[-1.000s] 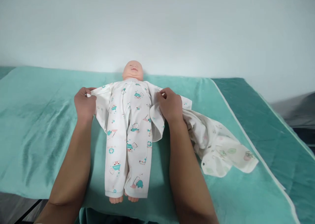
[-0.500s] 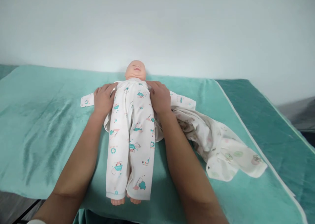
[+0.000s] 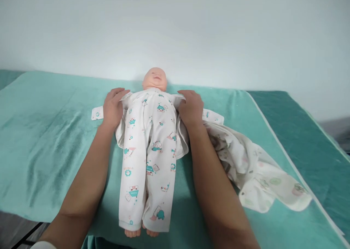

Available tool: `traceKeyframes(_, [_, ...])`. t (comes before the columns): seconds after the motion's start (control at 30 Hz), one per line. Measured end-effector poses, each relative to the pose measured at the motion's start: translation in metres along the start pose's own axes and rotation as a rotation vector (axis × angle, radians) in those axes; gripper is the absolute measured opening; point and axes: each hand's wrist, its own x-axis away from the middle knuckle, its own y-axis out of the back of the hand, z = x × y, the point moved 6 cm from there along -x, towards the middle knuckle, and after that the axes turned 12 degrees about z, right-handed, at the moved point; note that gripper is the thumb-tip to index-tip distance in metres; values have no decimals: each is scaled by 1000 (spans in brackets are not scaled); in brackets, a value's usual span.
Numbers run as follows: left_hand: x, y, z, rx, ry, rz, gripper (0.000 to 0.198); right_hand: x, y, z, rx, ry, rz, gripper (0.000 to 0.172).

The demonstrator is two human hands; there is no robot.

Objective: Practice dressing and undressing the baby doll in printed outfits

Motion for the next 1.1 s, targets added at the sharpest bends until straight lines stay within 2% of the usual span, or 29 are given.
traceKeyframes(0.07, [-1,-3,-8,-27,-49,51,66,9,-1,9,3,41,-29,56])
traceKeyframes(0.17, [1,-6,-11,-107,11,102,64,19,-4,9,-45,0,-63,51])
traceKeyframes(0.23, [5,-7,-10,-155,67,108,62,25,-2,-6,-99,-117,-124,45])
traceKeyframes(0.37, [16,-7,-10,-225,111,101,66,43,9,-50,-136,-309,-199,49])
traceKeyframes(0.47, [23,-7,-8,-234,142,101,67,59,19,-75,-73,-356,-184,47])
traceKeyframes(0.53, [25,-8,-6,-240,157,100,66,66,25,-78,-79,-320,-190,45])
traceKeyframes(0.6, [27,-8,-6,-257,159,89,65,69,30,-66,-119,-219,-215,44])
traceKeyframes(0.7, [26,-11,-9,-271,98,76,63,64,31,-22,-92,4,-184,45])
traceKeyframes(0.8, [24,-14,-11,-270,44,57,61,51,17,26,64,197,6,48])
traceKeyframes(0.87, [22,-14,-9,-287,66,48,60,43,6,42,141,225,111,50])
traceKeyframes(0.97, [19,-12,-6,-330,122,60,57,32,-2,39,204,182,144,49])
traceKeyframes(1.1, [17,-7,-1,-351,200,111,56,22,-4,13,234,142,167,51])
